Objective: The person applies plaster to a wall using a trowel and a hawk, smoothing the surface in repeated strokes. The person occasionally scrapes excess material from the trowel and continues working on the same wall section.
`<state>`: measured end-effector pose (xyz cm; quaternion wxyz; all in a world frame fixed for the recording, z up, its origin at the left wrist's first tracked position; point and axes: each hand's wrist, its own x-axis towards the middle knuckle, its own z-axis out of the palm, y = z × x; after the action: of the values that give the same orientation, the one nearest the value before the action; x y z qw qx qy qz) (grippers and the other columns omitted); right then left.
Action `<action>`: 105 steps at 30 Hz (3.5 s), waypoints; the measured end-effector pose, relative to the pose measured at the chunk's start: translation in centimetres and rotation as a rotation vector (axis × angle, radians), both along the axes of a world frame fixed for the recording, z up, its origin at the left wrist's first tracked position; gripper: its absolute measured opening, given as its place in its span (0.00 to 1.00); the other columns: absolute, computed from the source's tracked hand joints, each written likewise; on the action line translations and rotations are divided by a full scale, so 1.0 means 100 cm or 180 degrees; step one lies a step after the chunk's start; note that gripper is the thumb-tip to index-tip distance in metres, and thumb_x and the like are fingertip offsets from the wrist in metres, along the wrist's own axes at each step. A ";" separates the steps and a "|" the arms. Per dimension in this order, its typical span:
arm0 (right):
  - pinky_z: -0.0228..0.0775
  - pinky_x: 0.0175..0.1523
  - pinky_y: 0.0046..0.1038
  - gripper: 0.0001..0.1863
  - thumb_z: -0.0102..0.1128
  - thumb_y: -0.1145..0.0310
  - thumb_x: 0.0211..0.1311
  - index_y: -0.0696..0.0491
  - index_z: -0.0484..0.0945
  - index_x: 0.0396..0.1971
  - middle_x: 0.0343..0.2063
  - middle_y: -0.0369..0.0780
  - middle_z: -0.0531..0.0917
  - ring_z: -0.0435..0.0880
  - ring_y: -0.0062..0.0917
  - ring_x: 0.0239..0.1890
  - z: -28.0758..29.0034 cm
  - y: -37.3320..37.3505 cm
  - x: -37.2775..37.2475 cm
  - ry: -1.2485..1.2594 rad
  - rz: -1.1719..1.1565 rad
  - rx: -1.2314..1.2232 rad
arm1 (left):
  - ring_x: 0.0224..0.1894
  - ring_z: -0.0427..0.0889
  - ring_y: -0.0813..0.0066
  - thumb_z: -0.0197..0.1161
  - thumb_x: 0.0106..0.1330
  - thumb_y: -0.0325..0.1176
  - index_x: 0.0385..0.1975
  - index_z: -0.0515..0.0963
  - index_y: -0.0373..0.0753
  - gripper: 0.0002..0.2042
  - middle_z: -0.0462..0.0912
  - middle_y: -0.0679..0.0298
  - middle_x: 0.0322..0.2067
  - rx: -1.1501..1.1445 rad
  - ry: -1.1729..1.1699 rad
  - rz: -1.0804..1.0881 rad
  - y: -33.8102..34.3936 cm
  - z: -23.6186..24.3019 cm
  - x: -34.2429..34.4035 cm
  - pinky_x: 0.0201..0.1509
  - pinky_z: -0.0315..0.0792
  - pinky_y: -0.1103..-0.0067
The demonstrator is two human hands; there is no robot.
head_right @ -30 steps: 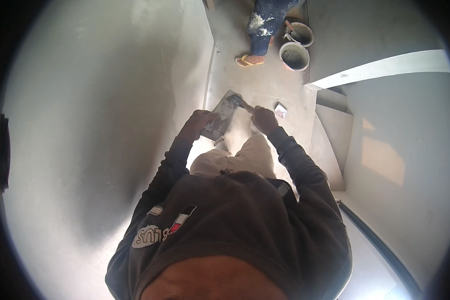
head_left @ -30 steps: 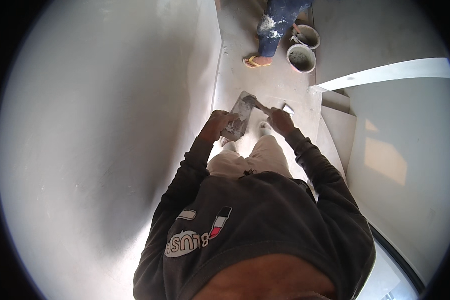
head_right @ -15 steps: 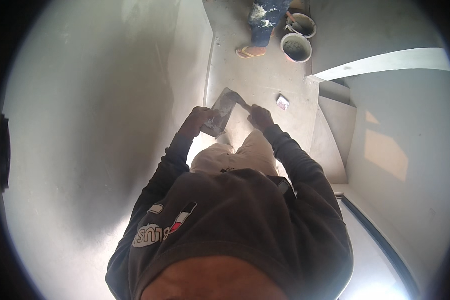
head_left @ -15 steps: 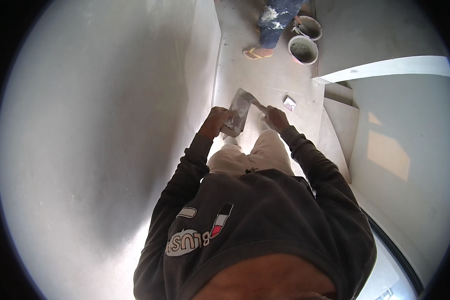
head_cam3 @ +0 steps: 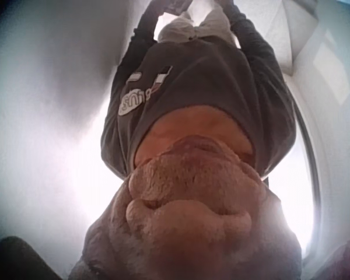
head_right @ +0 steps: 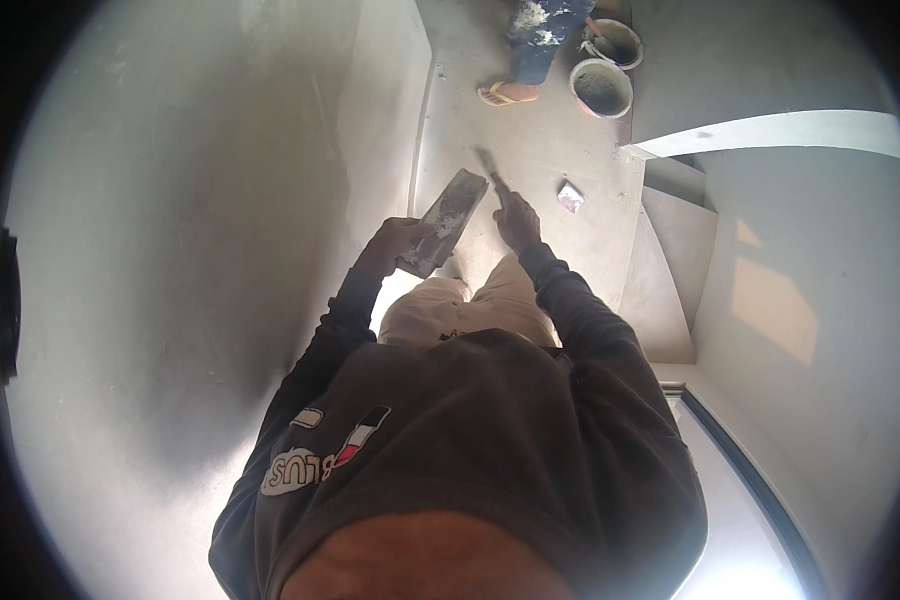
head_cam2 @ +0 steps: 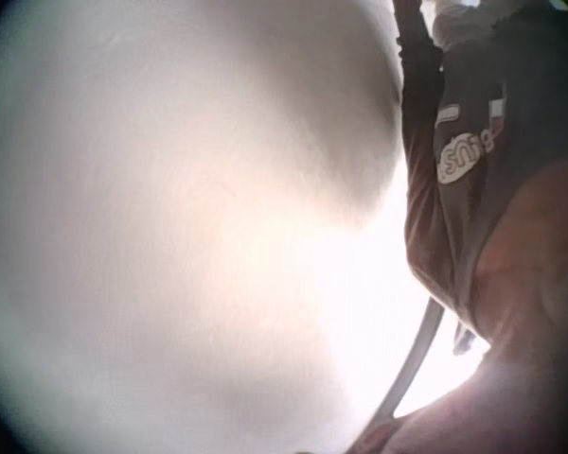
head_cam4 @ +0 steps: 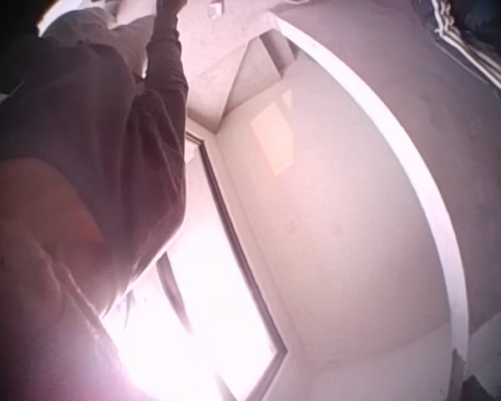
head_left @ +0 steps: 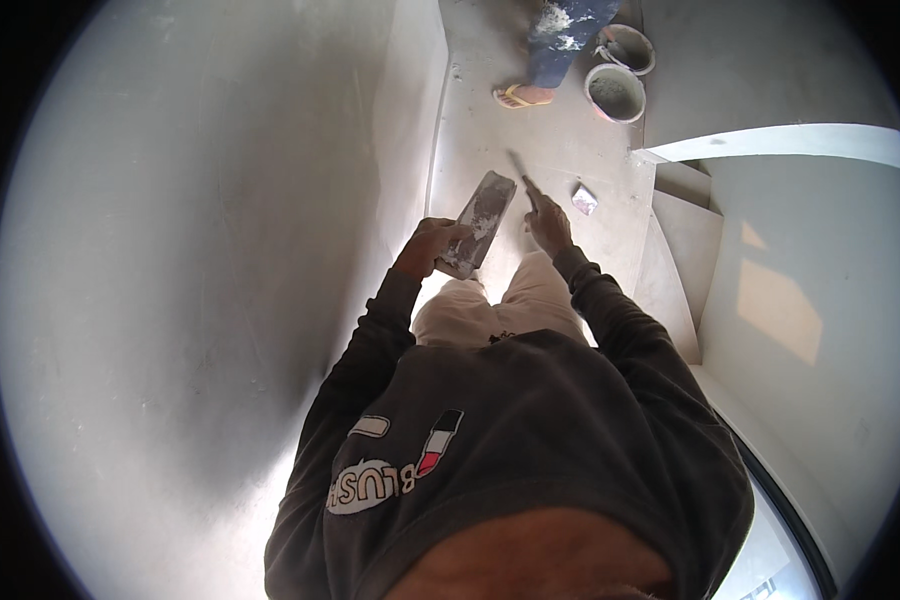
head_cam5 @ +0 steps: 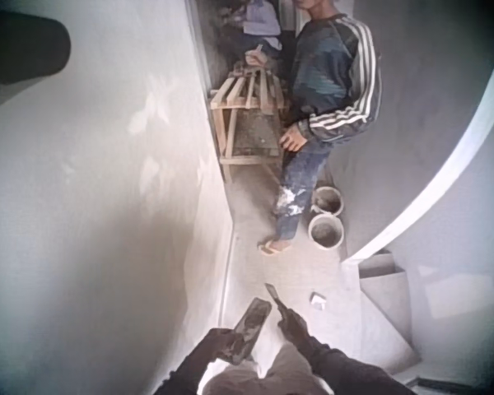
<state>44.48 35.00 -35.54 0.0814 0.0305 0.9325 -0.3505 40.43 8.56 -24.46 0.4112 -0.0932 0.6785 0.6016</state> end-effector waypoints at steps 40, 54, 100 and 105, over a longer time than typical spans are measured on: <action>0.81 0.37 0.41 0.43 0.57 0.79 0.60 0.33 0.61 0.75 0.38 0.48 0.79 0.85 0.41 0.32 0.033 -0.031 0.038 0.0060 0.0337 0.0005 | 0.34 0.86 0.74 0.67 0.66 0.39 0.48 0.82 0.26 0.20 0.87 0.58 0.36 -0.0255 -0.0253 0.0146 -0.016 -0.004 0.013 0.40 0.81 0.76; 0.81 0.40 0.45 0.40 0.52 0.77 0.61 0.33 0.63 0.74 0.36 0.50 0.81 0.86 0.46 0.34 0.000 -0.030 -0.005 -0.0049 0.0524 0.0548 | 0.34 0.88 0.66 0.72 0.59 0.40 0.46 0.84 0.28 0.21 0.88 0.51 0.33 -0.0695 0.0484 -0.0217 -0.018 -0.006 0.019 0.42 0.80 0.71; 0.79 0.39 0.30 0.11 0.53 0.79 0.64 0.56 0.77 0.45 0.35 0.39 0.82 0.83 0.25 0.33 -0.001 -0.085 -0.040 -0.1496 -0.2572 -0.3958 | 0.32 0.81 0.81 0.68 0.67 0.29 0.64 0.69 0.29 0.27 0.83 0.63 0.34 0.0094 0.0220 0.0965 0.010 -0.033 0.023 0.35 0.77 0.81; 0.75 0.39 0.32 0.15 0.56 0.79 0.60 0.60 0.77 0.47 0.35 0.41 0.80 0.81 0.28 0.34 0.012 -0.088 -0.035 -0.1189 -0.2392 -0.3504 | 0.37 0.81 0.79 0.69 0.66 0.31 0.62 0.69 0.28 0.27 0.82 0.61 0.38 -0.0024 0.0346 0.0916 0.019 -0.035 0.035 0.41 0.78 0.81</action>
<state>40.99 26.22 -34.31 0.1173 0.3656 0.5155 -0.7661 43.92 10.51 -27.95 0.2830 -0.1584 0.6816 0.6560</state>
